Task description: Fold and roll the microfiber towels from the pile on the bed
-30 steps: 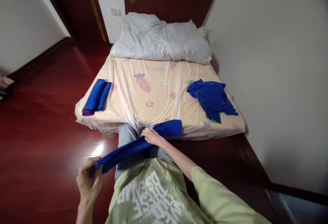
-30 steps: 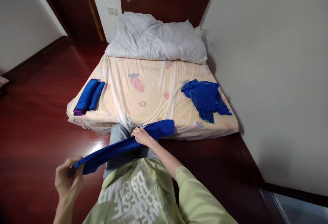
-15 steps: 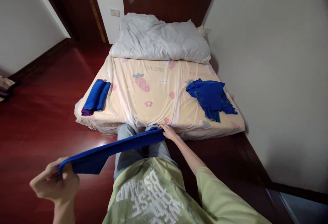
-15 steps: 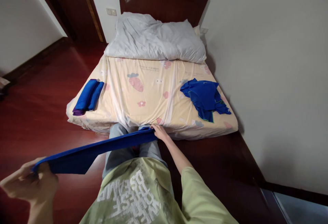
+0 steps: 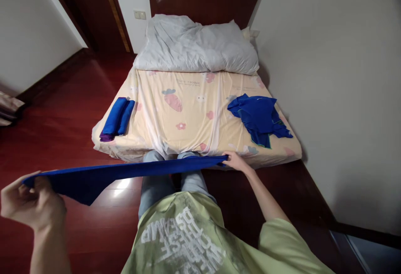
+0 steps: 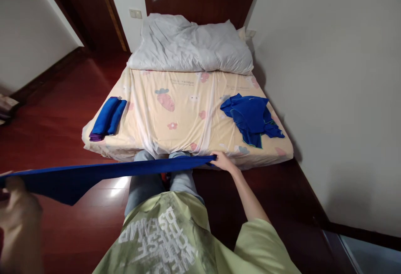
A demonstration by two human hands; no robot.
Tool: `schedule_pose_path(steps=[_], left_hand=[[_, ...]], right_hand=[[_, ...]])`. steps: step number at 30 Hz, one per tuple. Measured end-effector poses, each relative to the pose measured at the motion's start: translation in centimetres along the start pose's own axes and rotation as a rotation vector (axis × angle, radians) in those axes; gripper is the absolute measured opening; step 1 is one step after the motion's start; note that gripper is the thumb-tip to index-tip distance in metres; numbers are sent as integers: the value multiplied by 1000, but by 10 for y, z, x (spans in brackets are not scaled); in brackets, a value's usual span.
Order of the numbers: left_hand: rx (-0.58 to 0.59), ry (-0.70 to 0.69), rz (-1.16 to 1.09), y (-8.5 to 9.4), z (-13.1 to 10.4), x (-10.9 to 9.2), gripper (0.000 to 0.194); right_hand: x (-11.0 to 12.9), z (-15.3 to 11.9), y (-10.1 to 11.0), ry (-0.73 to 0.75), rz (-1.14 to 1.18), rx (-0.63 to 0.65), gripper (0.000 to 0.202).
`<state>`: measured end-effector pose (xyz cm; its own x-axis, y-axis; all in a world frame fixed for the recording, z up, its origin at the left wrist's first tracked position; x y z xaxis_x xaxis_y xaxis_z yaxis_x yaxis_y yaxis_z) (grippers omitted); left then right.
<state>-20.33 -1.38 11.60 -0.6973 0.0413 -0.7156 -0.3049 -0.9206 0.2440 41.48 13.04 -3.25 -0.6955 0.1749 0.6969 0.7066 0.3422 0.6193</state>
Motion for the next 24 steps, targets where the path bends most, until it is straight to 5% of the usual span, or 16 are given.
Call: schedule_pose_path(steps=[2,7,15,24], left_hand=[[-82,-28,-19,-10,10,-1,26],[144,116,61,-28,33,-4,35],[361,163,-166,-66,52,-24,37],[393,154,-390,-100,67,-27,47]], right_hand=[[4,-11,22,45,48,-13,28],[11,-30,68,148,64,-123,34],[24,-46,125,221,-59,-661,34],[43,-70,166,194,38,-796,23]])
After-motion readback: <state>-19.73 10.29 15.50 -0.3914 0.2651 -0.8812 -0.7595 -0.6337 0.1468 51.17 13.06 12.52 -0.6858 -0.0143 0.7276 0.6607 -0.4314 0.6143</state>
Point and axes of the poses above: each hand's wrist, its own z-axis towards the middle knuckle, its own y-axis out of the back of the hand, x = y × z, the point moved 2 cm from there along z, towards the middle knuckle, and after that the axes turned 12 degrees about -y, right-handed, at the moved point
